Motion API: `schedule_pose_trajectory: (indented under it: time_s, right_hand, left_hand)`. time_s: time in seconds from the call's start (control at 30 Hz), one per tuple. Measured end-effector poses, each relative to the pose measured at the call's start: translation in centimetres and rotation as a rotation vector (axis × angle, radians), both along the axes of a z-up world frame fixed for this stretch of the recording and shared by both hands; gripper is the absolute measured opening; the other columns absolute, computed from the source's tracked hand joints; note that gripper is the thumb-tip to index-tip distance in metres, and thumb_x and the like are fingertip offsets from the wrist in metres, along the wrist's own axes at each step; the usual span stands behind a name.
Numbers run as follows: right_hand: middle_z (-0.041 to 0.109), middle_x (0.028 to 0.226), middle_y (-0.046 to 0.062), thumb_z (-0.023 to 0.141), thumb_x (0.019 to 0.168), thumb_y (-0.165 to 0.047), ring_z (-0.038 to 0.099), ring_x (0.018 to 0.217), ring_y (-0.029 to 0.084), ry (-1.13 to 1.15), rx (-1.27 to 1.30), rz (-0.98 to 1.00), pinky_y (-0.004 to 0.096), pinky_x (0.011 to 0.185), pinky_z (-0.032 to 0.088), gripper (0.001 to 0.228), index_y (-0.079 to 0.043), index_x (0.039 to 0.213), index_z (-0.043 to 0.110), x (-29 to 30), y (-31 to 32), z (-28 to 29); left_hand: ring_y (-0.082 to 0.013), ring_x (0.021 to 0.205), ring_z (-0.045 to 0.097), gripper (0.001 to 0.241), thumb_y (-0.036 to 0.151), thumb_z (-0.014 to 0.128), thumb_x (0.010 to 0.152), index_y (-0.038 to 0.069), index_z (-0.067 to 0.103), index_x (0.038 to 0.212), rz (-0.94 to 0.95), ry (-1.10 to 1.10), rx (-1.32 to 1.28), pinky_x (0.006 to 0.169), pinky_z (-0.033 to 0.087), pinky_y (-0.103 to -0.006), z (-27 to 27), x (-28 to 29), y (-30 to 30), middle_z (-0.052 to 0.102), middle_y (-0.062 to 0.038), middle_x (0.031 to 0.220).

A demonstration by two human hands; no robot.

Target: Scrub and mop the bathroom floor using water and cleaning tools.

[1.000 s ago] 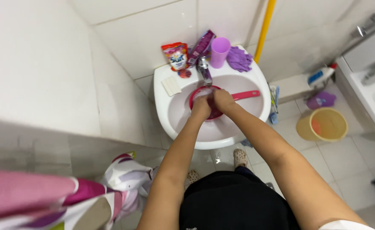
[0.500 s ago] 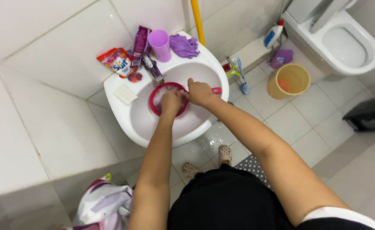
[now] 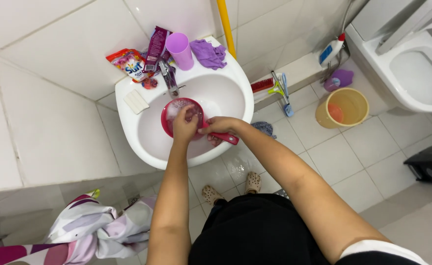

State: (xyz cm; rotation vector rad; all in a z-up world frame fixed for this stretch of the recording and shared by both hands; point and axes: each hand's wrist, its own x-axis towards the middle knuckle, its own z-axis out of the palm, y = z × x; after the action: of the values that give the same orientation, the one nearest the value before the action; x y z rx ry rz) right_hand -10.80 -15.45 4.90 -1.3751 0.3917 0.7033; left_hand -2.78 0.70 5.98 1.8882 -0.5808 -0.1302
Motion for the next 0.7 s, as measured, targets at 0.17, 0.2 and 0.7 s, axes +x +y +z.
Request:
schedule_pose_trajectory:
  time_s: [0.17, 0.2, 0.7]
  right_hand:
    - [0.062, 0.073, 0.002, 0.076, 0.091, -0.038, 0.061, 0.054, 0.015, -0.037, -0.017, -0.006, 0.031, 0.048, 0.054, 0.041, -0.005, 0.108, 0.059, -0.4, 0.3, -0.2]
    - [0.060, 0.072, 0.001, 0.076, 0.091, -0.039, 0.058, 0.053, 0.013, -0.032, -0.028, -0.010, 0.029, 0.045, 0.050, 0.041, -0.006, 0.109, 0.058, -0.4, 0.3, 0.2]
    - [0.058, 0.068, 0.001, 0.067, 0.096, -0.040, 0.054, 0.049, 0.011, 0.004, 0.001, -0.054, 0.026, 0.042, 0.045, 0.037, -0.007, 0.107, 0.055, -0.7, 0.5, 1.9]
  left_hand:
    - [-0.0284, 0.106, 0.069, 0.027, 0.009, 0.068, 0.089, 0.009, 0.073, 0.115, 0.107, -0.132, 0.089, 0.093, 0.054, -0.0391, -0.9, -0.7, 0.8, 0.071, -0.015, 0.116]
    - [-0.0289, 0.107, 0.069, 0.024, 0.008, 0.067, 0.090, 0.010, 0.074, 0.112, 0.138, -0.102, 0.104, 0.094, 0.054, -0.0397, -0.6, -0.9, 1.0, 0.071, -0.014, 0.116]
    - [-0.0325, 0.114, 0.066, 0.035, 0.009, 0.071, 0.090, 0.006, 0.068, 0.125, 0.468, -0.098, 0.066, 0.098, 0.052, -0.0412, -4.3, 2.8, 7.0, 0.067, -0.017, 0.125]
